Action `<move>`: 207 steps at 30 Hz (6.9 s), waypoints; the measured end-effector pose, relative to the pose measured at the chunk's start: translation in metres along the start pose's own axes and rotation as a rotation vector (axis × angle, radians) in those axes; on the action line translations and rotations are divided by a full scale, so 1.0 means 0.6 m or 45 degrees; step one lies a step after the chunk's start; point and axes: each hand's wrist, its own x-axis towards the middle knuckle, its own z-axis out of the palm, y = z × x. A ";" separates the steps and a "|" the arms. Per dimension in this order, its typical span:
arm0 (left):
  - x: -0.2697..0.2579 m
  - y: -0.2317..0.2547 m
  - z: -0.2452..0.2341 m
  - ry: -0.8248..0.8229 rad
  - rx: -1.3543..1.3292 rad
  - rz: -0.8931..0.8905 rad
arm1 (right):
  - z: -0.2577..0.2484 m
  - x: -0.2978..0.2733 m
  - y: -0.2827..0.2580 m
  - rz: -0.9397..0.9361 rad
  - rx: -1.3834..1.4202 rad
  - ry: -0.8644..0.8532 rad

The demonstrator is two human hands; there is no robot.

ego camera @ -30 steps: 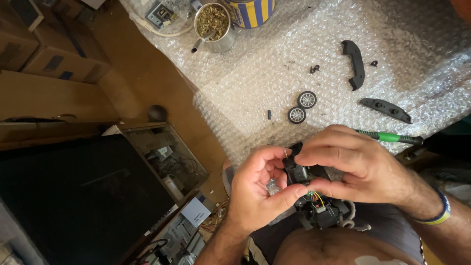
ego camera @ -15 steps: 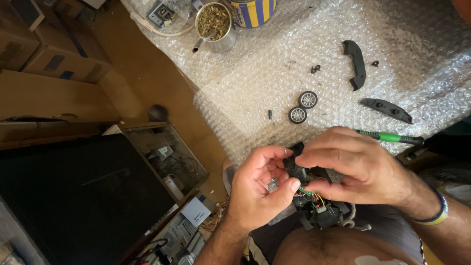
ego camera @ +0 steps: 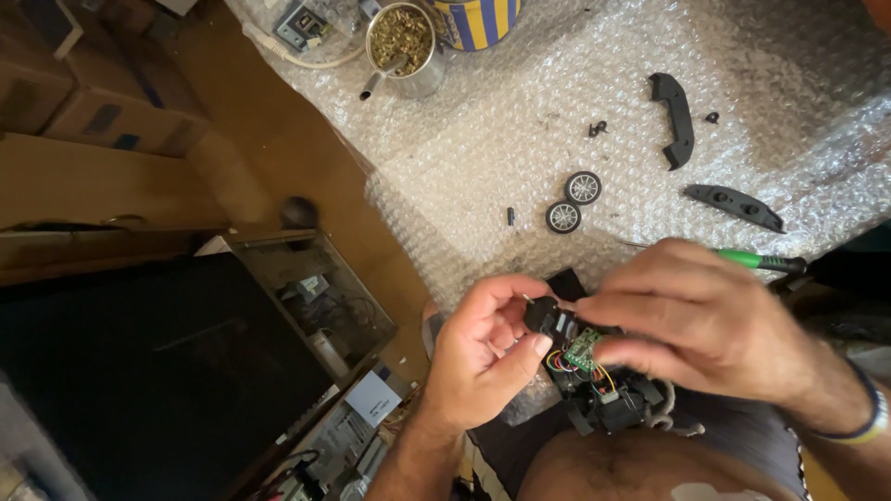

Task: Disassembling and repairing a small electronic device, likely a remote-controlled car chassis, using a screwdriver and handling small components.

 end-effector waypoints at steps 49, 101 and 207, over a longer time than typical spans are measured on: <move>-0.005 -0.012 0.012 -0.101 0.766 0.535 | 0.042 -0.025 -0.020 0.343 -0.120 0.076; 0.006 0.004 0.005 0.078 0.380 0.228 | -0.043 -0.042 0.012 0.322 -0.837 -0.101; -0.031 -0.007 -0.015 0.328 0.805 0.389 | -0.053 -0.074 0.007 0.437 -1.056 -0.259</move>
